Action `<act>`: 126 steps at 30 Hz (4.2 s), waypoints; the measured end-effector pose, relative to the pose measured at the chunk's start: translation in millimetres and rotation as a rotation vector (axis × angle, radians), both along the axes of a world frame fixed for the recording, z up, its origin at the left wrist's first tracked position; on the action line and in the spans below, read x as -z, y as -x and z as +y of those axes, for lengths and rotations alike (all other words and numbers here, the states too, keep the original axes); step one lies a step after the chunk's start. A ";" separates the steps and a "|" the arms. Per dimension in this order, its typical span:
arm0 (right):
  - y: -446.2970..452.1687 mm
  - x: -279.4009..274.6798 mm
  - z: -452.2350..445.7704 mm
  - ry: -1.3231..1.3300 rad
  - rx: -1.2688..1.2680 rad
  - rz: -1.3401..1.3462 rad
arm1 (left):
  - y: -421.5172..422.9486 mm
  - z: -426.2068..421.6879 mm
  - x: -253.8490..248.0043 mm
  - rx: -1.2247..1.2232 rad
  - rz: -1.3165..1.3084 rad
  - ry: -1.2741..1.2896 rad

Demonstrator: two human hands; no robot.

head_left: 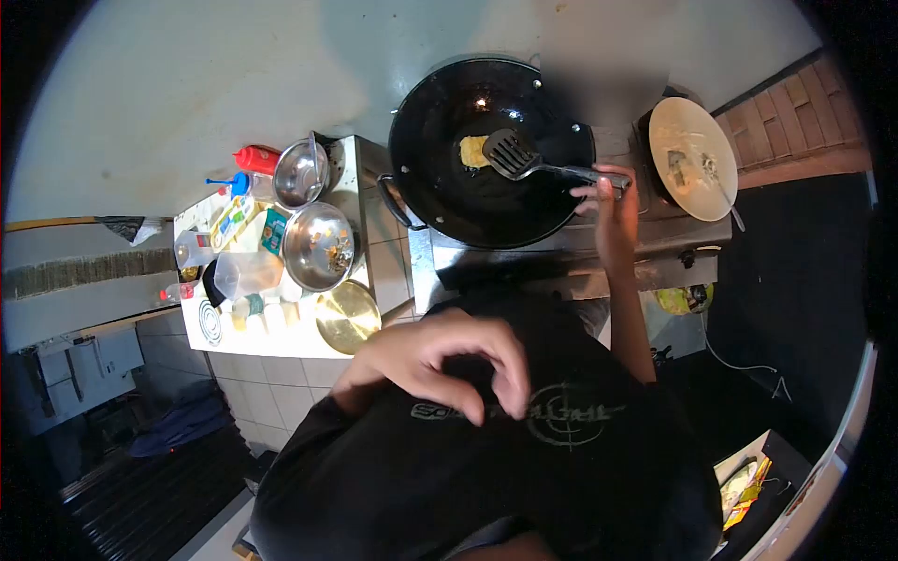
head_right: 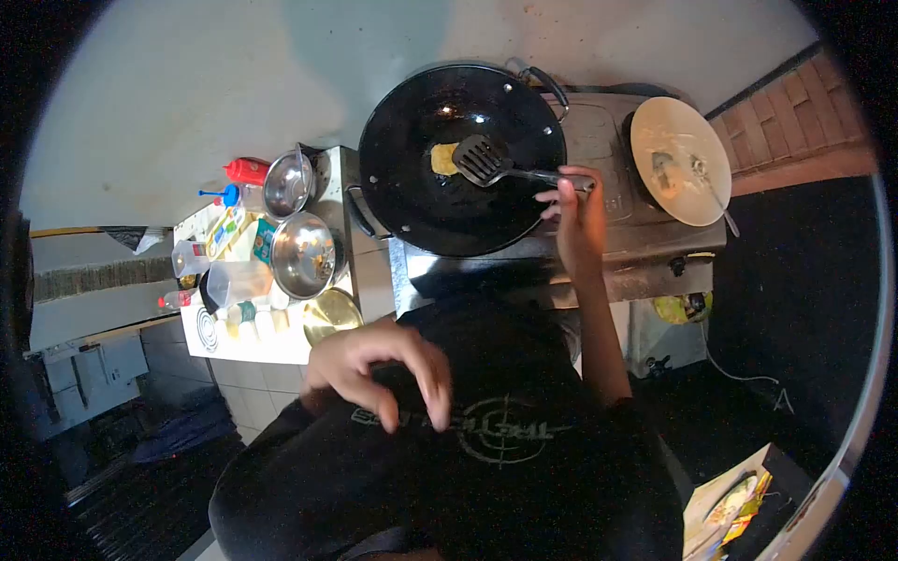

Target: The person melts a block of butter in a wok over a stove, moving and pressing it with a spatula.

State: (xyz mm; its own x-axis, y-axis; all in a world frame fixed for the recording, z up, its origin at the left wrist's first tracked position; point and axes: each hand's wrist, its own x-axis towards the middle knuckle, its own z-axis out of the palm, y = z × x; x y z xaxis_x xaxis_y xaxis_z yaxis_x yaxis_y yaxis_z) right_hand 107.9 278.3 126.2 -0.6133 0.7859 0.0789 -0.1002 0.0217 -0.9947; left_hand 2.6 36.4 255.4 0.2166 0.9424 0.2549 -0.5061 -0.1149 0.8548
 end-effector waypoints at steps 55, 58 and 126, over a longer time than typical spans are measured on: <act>48.6 -95.3 -28.6 -0.373 -0.242 -0.337 | 7.7 -48.7 222.6 -0.730 1.496 1.086; 49.0 -90.8 -32.0 -0.450 -0.227 -0.341 | 8.5 -48.8 222.6 -0.733 1.503 1.069; 55.6 -75.1 -33.3 -0.517 -0.160 -0.170 | 4.6 -50.6 220.7 -0.820 1.481 1.046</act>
